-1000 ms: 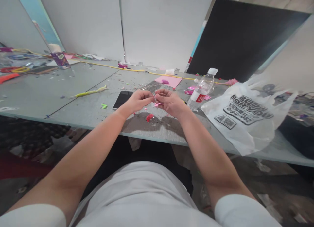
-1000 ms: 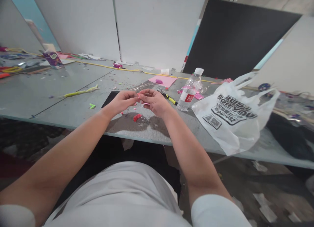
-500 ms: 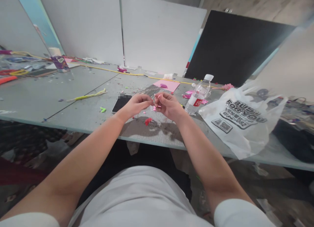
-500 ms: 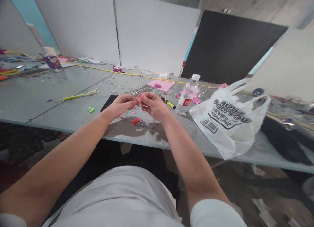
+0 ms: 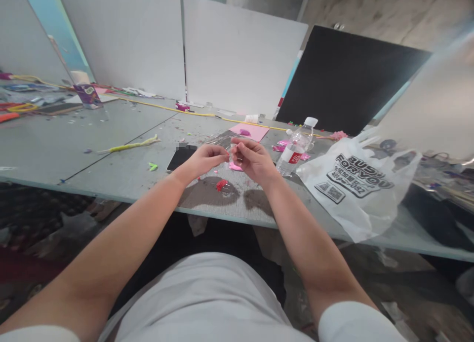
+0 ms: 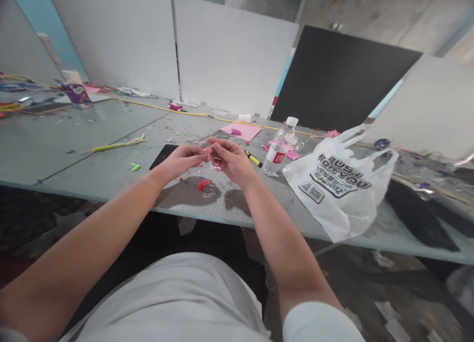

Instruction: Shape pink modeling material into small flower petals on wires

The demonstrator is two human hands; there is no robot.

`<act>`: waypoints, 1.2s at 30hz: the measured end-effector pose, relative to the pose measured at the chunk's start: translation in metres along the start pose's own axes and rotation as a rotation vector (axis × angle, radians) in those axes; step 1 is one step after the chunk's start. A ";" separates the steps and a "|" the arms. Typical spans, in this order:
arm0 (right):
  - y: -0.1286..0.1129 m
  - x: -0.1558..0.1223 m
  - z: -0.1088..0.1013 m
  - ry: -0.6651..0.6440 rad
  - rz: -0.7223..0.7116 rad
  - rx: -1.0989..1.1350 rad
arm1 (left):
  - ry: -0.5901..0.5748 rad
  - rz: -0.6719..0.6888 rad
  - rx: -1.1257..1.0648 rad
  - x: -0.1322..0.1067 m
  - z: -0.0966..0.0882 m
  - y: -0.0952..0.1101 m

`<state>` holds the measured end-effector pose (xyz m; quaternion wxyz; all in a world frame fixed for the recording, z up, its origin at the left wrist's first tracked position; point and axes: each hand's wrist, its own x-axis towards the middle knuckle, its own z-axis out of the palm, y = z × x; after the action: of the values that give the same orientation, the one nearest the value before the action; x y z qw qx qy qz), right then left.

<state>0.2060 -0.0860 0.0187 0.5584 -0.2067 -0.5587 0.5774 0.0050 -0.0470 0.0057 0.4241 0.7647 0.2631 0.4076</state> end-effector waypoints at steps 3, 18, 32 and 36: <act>-0.001 0.001 0.001 0.064 -0.031 0.008 | 0.008 -0.030 0.018 0.000 0.000 0.001; 0.010 0.008 -0.008 0.214 -0.098 -0.244 | 0.061 -0.073 0.078 -0.004 0.003 0.011; 0.006 0.005 -0.002 0.195 -0.052 -0.225 | 0.056 -0.086 0.111 -0.002 0.001 0.008; 0.007 0.007 -0.001 0.163 -0.084 -0.298 | 0.062 -0.094 0.134 -0.003 0.001 0.009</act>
<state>0.2025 -0.0780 0.0149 0.5887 -0.3099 -0.5990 0.4457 0.0047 -0.0539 0.0125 0.3824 0.7651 0.3384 0.3923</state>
